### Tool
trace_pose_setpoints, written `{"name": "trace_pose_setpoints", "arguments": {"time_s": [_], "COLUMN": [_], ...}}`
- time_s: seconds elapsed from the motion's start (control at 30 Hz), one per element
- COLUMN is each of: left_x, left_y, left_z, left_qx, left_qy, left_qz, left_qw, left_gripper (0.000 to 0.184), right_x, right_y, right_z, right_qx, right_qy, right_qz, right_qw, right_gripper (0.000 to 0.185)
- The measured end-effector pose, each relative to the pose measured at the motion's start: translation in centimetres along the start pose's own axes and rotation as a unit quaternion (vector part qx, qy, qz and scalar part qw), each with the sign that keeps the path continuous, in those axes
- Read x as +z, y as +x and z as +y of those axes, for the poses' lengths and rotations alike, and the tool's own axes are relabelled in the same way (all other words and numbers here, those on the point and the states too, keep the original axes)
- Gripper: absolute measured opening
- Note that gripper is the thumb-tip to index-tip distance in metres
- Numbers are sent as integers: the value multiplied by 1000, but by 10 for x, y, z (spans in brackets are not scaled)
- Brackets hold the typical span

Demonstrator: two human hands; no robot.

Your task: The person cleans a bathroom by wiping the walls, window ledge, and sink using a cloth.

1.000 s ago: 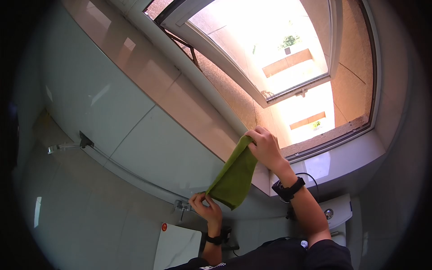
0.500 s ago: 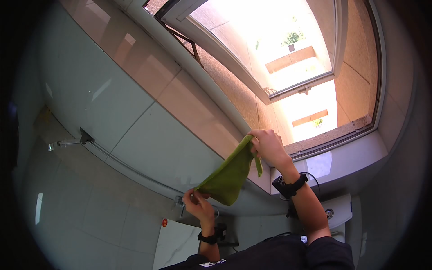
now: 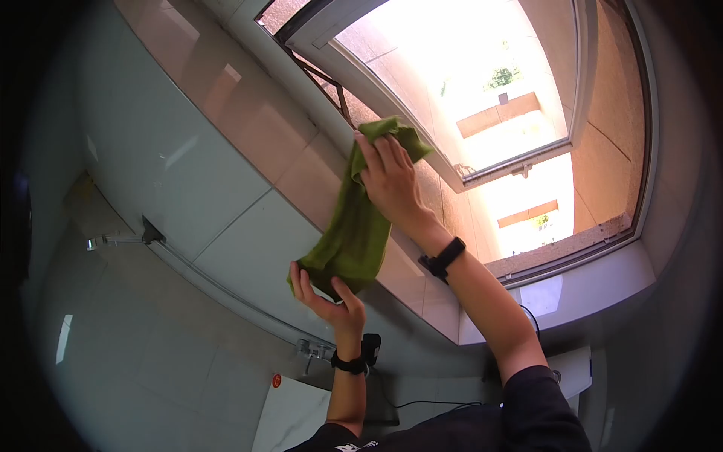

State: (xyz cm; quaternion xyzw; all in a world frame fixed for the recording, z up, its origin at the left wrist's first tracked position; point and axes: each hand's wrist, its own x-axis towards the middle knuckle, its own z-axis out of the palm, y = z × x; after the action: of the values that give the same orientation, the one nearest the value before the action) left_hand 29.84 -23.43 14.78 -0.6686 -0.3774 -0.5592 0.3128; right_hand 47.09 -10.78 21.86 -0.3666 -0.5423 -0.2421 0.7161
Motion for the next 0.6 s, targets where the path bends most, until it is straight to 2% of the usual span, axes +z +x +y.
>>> {"name": "trace_pose_setpoints", "arguments": {"time_s": [0.1,0.2,0.23,0.43,0.57,0.6], "left_x": [28,47,51,51,49,49], "left_y": [13,7,7,8,5,6], "left_z": [-6,-12,-15,-12,-20,-21], "left_qx": [-18,-13,-14,-36,-31,-30], "left_qy": [3,37,44,61,69,70], "left_qz": [-42,-8,-8,-28,-51,-54], "left_qw": [999,999,999,997,996,996], "left_gripper": [64,67,68,74,77,77], "right_x": [30,51,59,76,73,71], "right_y": [38,62,62,49,27,20], "right_z": [4,3,9,32,34,39], "right_qx": [-139,-204,-179,-195,-183,-177], "right_qy": [-36,11,-1,-37,-39,-12], "right_qz": [-12,-64,-69,-25,-39,-84], "right_qw": [990,977,982,980,982,981], "right_gripper": [64,61,57,59,63,66]}}
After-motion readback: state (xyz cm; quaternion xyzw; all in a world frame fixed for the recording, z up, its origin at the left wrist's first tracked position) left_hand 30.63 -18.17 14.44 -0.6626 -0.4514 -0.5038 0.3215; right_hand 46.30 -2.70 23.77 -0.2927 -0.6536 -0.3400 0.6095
